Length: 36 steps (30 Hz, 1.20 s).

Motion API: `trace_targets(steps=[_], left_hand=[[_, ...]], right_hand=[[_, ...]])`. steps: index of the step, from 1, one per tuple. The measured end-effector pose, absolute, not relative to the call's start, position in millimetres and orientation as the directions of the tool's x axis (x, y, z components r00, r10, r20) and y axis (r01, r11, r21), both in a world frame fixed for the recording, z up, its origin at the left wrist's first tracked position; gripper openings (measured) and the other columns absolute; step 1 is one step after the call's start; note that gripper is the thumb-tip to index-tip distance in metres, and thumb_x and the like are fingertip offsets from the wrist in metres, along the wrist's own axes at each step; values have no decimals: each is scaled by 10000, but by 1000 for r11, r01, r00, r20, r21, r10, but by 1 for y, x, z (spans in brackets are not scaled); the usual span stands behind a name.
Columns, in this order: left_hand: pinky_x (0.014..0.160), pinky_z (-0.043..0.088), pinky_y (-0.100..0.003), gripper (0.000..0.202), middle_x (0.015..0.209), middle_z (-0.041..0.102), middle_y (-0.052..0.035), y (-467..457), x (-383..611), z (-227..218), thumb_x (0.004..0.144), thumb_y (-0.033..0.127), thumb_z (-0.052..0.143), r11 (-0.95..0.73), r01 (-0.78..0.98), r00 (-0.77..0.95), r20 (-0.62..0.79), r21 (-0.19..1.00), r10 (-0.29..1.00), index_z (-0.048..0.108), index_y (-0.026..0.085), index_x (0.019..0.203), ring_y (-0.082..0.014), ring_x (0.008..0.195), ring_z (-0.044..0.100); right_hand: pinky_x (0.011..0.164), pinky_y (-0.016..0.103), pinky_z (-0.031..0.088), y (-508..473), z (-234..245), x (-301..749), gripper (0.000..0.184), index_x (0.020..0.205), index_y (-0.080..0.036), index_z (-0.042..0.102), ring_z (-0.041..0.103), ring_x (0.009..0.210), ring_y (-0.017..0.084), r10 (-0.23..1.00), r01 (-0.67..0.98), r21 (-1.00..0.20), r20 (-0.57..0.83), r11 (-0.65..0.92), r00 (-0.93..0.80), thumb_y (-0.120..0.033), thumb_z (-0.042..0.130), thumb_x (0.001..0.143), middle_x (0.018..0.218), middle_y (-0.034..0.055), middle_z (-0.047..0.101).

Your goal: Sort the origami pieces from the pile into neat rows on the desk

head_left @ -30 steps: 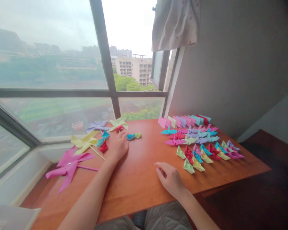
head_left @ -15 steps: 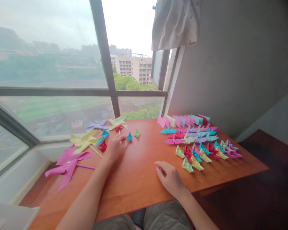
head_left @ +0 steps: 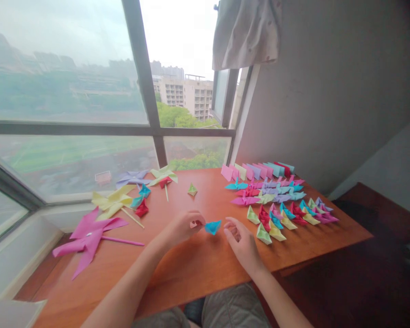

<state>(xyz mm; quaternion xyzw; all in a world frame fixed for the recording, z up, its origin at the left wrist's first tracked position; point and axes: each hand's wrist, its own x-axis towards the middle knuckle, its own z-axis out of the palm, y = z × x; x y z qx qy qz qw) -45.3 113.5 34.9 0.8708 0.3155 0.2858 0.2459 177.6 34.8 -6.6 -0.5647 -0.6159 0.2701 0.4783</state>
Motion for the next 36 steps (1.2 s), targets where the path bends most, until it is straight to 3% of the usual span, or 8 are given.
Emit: trace_targets(steps=[6, 12, 17, 21, 28, 36], left_hand=[[668, 495, -186, 178, 771, 703, -23, 106, -33, 30, 759, 50, 576, -681, 357, 704, 295, 640, 646, 709, 168, 768, -115, 691, 635], [658, 484, -194, 192, 775, 701, -25, 110, -35, 27, 756, 42, 569, -659, 386, 664, 302, 645, 684, 710, 164, 799, -118, 695, 625], [623, 481, -202, 203, 791, 705, -36, 116, -43, 25, 810, 85, 536, -619, 464, 570, 321, 634, 756, 701, 159, 901, -117, 663, 610], [599, 480, -210, 206, 786, 714, -43, 121, -50, 23, 834, 122, 529, -584, 522, 505, 326, 622, 799, 704, 155, 938, -121, 626, 607], [596, 484, -214, 220, 794, 730, -46, 119, -49, 26, 821, 137, 536, -566, 539, 479, 326, 624, 815, 718, 159, 942, -132, 625, 623], [581, 477, -208, 219, 763, 728, -47, 121, -50, 23, 818, 141, 528, -547, 548, 459, 319, 633, 829, 721, 146, 921, -131, 609, 623]], right_hand=[[615, 235, 519, 32, -5, 178, 183, 997, -197, 676, 651, 776, 161, 932, 486, -818, 361, 307, 19, -291, 540, 917, 905, 58, 689], [611, 236, 512, 31, -7, 176, 141, 951, -205, 679, 645, 753, 156, 902, 531, -757, 431, 381, -33, -247, 549, 914, 883, 49, 691], [598, 234, 512, 23, 1, 182, 136, 929, -198, 663, 638, 720, 147, 859, 554, -727, 510, 406, 41, -246, 536, 926, 855, 45, 685], [628, 235, 510, 11, 19, 216, 114, 930, -200, 659, 628, 701, 136, 771, 684, -597, 631, 419, 78, -235, 551, 924, 850, 37, 685], [717, 260, 502, -12, 26, 324, 182, 924, -187, 683, 657, 726, 157, 622, 933, -327, 765, 150, 168, -339, 584, 910, 885, 54, 707], [711, 269, 496, -32, -21, 371, 318, 936, -175, 696, 661, 683, 172, 671, 966, -259, 716, -4, 195, -432, 509, 932, 897, 75, 728]])
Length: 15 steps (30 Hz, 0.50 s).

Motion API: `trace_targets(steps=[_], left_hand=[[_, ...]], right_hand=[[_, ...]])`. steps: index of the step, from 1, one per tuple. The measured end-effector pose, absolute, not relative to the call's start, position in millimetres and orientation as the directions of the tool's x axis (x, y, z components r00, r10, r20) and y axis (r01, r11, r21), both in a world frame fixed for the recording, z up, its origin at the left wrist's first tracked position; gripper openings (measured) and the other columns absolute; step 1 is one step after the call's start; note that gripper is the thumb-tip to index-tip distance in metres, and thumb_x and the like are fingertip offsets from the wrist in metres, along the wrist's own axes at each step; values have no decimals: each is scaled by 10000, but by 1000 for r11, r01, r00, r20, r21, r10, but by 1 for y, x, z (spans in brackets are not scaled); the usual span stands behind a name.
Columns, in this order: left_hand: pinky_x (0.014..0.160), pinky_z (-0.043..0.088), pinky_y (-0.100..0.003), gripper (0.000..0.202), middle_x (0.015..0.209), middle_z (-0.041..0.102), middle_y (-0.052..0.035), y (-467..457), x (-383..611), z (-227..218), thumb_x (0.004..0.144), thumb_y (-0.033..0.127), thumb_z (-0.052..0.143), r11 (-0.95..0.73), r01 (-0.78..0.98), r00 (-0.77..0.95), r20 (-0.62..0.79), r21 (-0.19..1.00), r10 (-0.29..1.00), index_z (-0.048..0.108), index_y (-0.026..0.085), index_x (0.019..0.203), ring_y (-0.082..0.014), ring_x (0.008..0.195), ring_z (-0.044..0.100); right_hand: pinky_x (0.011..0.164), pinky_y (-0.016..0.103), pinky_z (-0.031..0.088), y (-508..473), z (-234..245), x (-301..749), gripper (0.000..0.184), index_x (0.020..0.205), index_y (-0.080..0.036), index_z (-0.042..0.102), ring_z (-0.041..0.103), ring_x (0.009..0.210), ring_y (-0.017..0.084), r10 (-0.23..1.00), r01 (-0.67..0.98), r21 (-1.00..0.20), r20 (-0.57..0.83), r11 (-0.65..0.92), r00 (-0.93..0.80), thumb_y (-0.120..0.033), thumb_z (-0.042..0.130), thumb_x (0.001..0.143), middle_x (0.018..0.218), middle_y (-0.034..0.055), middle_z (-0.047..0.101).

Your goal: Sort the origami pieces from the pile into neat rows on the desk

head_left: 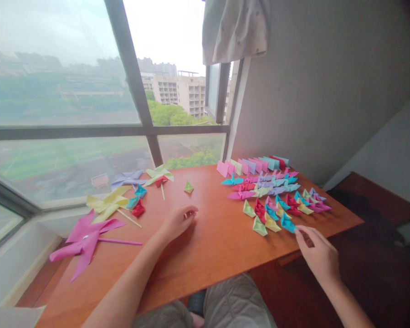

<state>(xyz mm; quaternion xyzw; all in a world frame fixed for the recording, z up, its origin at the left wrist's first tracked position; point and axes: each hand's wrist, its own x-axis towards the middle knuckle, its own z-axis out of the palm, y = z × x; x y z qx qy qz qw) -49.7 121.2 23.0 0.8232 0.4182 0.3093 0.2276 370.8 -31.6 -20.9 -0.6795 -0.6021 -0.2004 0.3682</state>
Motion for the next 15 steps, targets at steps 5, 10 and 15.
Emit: trace_targets(steps=[5, 10, 15], left_hand=[[578, 475, -201, 212, 755, 728, -33, 122, -50, 21, 817, 150, 535, -544, 548, 453, 321, 636, 832, 719, 163, 921, -127, 617, 624], [578, 476, -204, 199, 762, 733, -31, 122, -50, 22, 815, 159, 546, -550, 548, 458, 324, 631, 828, 719, 166, 913, -126, 608, 624], [583, 479, -204, 199, 772, 736, -36, 121, -50, 23, 821, 161, 544, -555, 552, 462, 326, 622, 825, 719, 162, 915, -131, 622, 632]], right_hand=[[703, 277, 500, -27, -31, 367, 345, 940, -173, 702, 663, 681, 180, 689, 961, -276, 694, -16, 211, -443, 488, 936, 909, 92, 732], [690, 280, 506, -19, -33, 365, 354, 933, -175, 707, 670, 686, 184, 700, 955, -298, 682, 1, 213, -445, 477, 936, 892, 100, 733], [663, 271, 498, -16, -35, 366, 371, 943, -179, 713, 674, 702, 179, 698, 958, -287, 681, -23, 221, -464, 475, 934, 921, 98, 735]])
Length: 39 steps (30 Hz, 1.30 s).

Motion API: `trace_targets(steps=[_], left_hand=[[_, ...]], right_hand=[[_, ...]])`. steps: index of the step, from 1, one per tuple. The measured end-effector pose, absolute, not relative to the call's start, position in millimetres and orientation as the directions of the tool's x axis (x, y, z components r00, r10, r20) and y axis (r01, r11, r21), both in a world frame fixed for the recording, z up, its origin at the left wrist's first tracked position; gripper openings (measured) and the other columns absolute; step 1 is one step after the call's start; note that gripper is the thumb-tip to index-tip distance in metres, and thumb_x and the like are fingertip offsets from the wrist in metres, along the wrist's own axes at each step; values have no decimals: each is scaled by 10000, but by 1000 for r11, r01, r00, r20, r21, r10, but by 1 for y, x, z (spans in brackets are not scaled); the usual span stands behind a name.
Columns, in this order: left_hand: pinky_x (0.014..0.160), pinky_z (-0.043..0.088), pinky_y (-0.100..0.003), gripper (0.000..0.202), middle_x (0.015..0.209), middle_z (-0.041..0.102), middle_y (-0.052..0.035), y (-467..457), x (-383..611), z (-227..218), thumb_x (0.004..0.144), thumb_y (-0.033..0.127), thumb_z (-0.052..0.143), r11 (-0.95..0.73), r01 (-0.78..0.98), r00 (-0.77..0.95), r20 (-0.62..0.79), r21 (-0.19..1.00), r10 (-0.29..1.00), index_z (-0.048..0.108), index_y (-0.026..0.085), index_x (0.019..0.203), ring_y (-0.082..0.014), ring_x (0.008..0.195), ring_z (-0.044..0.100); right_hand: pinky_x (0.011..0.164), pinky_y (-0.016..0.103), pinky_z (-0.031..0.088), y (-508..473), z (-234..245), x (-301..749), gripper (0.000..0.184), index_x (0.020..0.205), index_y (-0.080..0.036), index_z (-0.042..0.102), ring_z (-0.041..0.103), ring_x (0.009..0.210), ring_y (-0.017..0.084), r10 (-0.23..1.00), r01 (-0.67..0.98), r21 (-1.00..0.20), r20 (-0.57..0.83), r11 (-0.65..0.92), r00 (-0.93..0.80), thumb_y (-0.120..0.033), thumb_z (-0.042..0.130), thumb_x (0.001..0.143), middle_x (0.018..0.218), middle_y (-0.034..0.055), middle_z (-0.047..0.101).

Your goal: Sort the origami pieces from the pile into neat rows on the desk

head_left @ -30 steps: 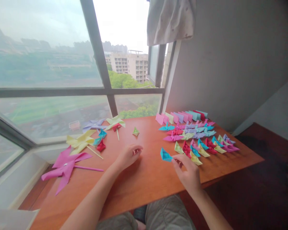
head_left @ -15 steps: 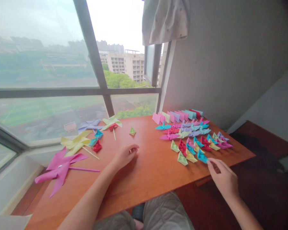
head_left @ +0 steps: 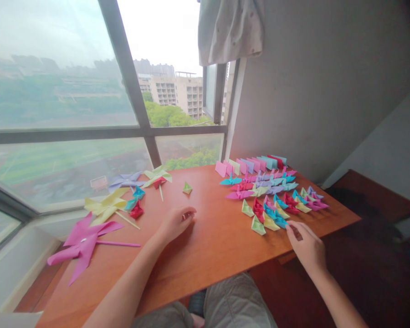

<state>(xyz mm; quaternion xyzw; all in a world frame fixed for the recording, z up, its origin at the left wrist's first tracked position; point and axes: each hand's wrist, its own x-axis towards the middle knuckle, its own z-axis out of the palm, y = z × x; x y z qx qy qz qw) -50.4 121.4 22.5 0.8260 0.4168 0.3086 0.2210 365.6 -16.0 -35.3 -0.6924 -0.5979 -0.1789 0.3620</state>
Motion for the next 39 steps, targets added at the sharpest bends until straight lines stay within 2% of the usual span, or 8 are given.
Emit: trace_targets(steps=[9, 14, 19, 23, 27, 31, 35, 39], left_hand=[[590, 483, -196, 217, 778, 742, -32, 121, -50, 22, 819, 127, 541, -550, 592, 465, 308, 590, 830, 722, 162, 934, -127, 629, 643], [649, 491, -215, 195, 796, 741, -28, 128, -55, 22, 837, 144, 549, -471, 710, 374, 288, 523, 882, 719, 177, 925, -137, 662, 652], [729, 469, -291, 231, 989, 718, -99, 135, -93, 47, 880, 240, 506, -197, 900, 72, 314, 388, 947, 706, 194, 985, -228, 848, 663], [686, 450, -367, 292, 1006, 691, -181, 130, -140, 74, 885, 338, 465, 71, 950, -172, 320, 305, 932, 701, 167, 908, -335, 867, 658], [633, 436, -370, 382, 903, 719, -170, 124, -170, 85, 832, 521, 506, 289, 941, -314, 135, 173, 940, 689, 191, 889, -374, 829, 669], [602, 418, -318, 340, 881, 738, -126, 123, -176, 80, 787, 526, 552, 259, 957, -265, 33, 127, 964, 669, 212, 845, -336, 832, 678], [563, 381, -272, 157, 840, 739, -93, 123, -174, 78, 777, 310, 548, 223, 968, -231, 62, 118, 971, 673, 216, 791, -284, 787, 677], [553, 362, -257, 153, 797, 734, -60, 126, -168, 77, 767, 254, 547, 118, 976, -141, 120, 183, 983, 698, 229, 770, -249, 741, 660]], right_hand=[[587, 252, 490, -21, -12, 352, 314, 975, -178, 704, 628, 590, 140, 662, 946, -323, 702, -32, 262, -422, 514, 926, 941, 89, 724], [648, 271, 529, -7, 13, 308, 221, 979, -199, 690, 654, 700, 169, 674, 909, -379, 718, 173, 171, -349, 535, 927, 957, 93, 709], [675, 300, 555, 14, 13, 238, 187, 1002, -220, 664, 656, 738, 178, 766, 768, -482, 642, 422, -18, -261, 494, 938, 905, 72, 701], [687, 287, 550, 26, -3, 199, 227, 1023, -212, 658, 660, 744, 169, 818, 689, -544, 561, 479, -125, -229, 443, 952, 889, 68, 697], [695, 281, 547, 32, -12, 190, 228, 1027, -205, 662, 663, 746, 167, 846, 667, -587, 518, 459, -127, -234, 449, 950, 899, 67, 699], [669, 267, 548, 32, -11, 196, 218, 994, -193, 671, 668, 762, 173, 868, 631, -661, 494, 406, -41, -265, 469, 950, 894, 71, 703], [652, 269, 551, 31, -7, 197, 231, 985, -191, 679, 670, 755, 181, 881, 611, -693, 472, 383, -18, -296, 476, 951, 882, 75, 707], [646, 270, 550, 32, -8, 195, 232, 991, -195, 680, 668, 743, 180, 881, 614, -687, 471, 388, -30, -295, 475, 949, 873, 72, 705]])
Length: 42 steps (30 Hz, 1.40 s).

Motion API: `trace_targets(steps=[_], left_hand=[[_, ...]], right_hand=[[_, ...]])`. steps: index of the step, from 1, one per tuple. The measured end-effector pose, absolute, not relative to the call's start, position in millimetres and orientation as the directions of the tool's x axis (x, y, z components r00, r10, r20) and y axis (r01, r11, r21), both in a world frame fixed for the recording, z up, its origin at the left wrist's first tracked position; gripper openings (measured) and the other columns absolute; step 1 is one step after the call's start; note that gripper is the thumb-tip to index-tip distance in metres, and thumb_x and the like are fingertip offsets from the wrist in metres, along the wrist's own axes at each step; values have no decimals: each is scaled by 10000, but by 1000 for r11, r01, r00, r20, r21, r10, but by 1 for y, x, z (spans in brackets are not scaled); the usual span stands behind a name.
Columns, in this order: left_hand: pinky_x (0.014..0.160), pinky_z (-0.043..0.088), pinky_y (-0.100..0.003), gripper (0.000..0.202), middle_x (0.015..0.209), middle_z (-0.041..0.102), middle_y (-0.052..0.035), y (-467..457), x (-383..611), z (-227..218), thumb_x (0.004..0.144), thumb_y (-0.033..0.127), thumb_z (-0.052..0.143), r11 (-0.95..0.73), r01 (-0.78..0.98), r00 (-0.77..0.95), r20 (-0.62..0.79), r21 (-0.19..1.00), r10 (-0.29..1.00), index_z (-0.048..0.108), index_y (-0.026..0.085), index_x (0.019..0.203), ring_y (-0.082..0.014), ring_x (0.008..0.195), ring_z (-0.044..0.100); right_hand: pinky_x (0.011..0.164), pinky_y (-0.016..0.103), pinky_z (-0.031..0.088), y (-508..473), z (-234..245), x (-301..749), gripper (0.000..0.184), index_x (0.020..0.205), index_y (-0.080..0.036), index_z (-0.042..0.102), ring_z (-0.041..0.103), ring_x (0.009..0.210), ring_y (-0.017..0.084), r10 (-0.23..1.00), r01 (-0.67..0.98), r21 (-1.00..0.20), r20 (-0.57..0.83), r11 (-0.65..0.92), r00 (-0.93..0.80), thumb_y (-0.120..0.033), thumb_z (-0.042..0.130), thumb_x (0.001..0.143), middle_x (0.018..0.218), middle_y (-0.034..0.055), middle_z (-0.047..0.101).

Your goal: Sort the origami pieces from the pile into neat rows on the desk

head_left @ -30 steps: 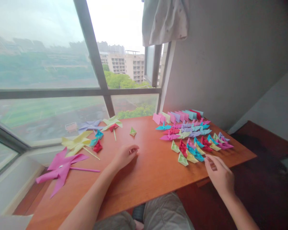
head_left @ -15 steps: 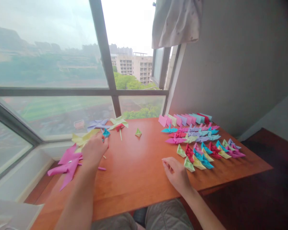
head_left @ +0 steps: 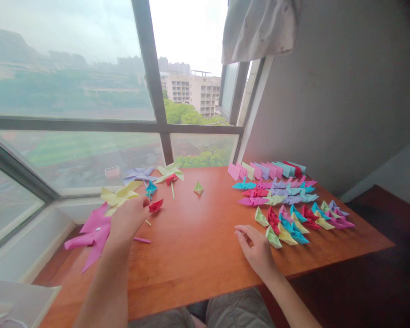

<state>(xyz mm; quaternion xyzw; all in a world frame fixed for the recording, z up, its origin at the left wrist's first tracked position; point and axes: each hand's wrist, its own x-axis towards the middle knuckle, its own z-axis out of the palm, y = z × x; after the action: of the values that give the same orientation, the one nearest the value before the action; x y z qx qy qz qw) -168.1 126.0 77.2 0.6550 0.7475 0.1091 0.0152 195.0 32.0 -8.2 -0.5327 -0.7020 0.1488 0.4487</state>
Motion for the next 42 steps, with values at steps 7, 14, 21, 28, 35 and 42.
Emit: trace_targets(steps=[7, 14, 21, 28, 35, 42], left_hand=[[602, 417, -213, 185, 749, 709, -16, 123, -107, 59, 823, 197, 525, -467, 692, 399, 247, 551, 883, 709, 192, 843, -143, 659, 607], [586, 427, -180, 192, 750, 687, -4, 103, -50, 42, 794, 85, 575, -615, 500, 645, 212, 610, 734, 724, 198, 842, -104, 627, 589], [593, 438, -171, 168, 756, 678, -7, 102, -38, 28, 800, 71, 581, -629, 443, 679, 220, 639, 701, 701, 182, 841, -101, 643, 594], [605, 438, -167, 143, 753, 676, 4, 103, -38, 27, 809, 94, 590, -628, 445, 686, 207, 639, 697, 696, 181, 848, -97, 655, 593], [627, 449, -213, 194, 815, 693, -30, 107, -49, 27, 855, 206, 575, -602, 557, 612, 207, 572, 763, 686, 180, 1011, -127, 657, 591], [631, 448, -227, 199, 813, 706, -36, 111, -59, 27, 882, 229, 520, -581, 639, 566, 203, 504, 799, 684, 184, 987, -139, 644, 608]], right_hand=[[649, 264, 540, 32, -14, 194, 211, 1006, -203, 669, 650, 693, 162, 882, 643, -653, 464, 401, -79, -271, 479, 942, 852, 52, 692], [615, 260, 529, 30, -10, 192, 223, 1093, -209, 635, 623, 628, 143, 902, 643, -665, 420, 380, -99, -298, 497, 942, 855, 41, 688], [656, 268, 517, 30, -11, 190, 188, 1052, -212, 646, 633, 664, 149, 877, 688, -585, 452, 429, -162, -269, 502, 946, 858, 34, 694], [713, 270, 495, 28, -7, 188, 153, 960, -218, 650, 645, 779, 168, 846, 699, -520, 475, 491, -241, -214, 497, 950, 854, 36, 684], [672, 265, 488, 27, -8, 188, 149, 920, -210, 637, 633, 739, 160, 830, 707, -516, 527, 485, -185, -194, 492, 949, 806, 29, 665], [757, 270, 525, 14, 12, 215, 136, 936, -198, 642, 666, 803, 157, 715, 757, -421, 693, 500, -87, -159, 512, 932, 850, 47, 701]])
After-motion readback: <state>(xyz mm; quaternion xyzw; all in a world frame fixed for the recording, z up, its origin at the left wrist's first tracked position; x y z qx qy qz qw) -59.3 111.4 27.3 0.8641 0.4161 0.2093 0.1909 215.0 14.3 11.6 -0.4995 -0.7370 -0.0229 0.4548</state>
